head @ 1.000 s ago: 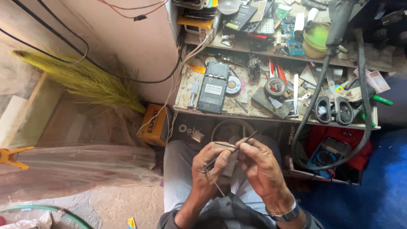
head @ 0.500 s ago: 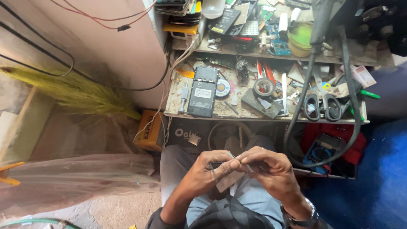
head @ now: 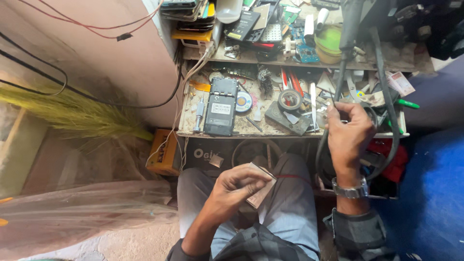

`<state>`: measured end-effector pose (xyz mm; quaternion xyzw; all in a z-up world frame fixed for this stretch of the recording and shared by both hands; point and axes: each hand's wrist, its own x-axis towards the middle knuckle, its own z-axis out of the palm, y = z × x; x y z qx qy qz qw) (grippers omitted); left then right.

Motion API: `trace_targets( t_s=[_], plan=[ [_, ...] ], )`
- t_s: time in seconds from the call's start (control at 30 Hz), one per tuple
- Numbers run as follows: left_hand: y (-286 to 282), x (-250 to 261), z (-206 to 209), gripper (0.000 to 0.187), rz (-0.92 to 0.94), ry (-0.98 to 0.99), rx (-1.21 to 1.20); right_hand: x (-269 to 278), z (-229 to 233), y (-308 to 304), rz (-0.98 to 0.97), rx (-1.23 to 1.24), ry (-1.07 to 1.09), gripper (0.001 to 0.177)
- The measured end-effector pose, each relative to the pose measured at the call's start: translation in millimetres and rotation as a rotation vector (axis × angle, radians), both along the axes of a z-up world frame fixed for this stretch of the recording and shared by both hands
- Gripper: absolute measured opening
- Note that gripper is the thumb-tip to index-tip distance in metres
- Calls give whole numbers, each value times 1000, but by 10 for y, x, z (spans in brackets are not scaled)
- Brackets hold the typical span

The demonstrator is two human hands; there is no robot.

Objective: The person repairs a mobile phone by handling a battery, a back cover, and using scissors to cut a small component on a cluttered workbench.

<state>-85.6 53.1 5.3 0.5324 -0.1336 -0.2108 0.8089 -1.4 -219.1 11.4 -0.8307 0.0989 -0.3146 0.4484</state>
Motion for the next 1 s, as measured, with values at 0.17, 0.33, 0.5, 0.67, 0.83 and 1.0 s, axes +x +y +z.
trace_targets(
  t_s=[0.17,0.33,0.5,0.67,0.83,1.0],
  plan=[
    [56,-51,-135,16,106,-14,78,-118,98,153,-6,-410,-243,12],
    [92,-87,-138,27,169,182,104,-557,100,450,383,730,180,13],
    [98,-167,-123,23,351,-52,169,-832,-52,701,532,1075,562,17],
    [58,-293,-36,18,510,-235,385,-954,-156,888,602,1063,571,21],
    [72,-335,6,13,561,-219,366,-1061,-175,1009,697,1031,475,19],
    [123,-344,-9,16,544,-300,395,-1063,-180,1000,670,1057,469,16]
  ],
)
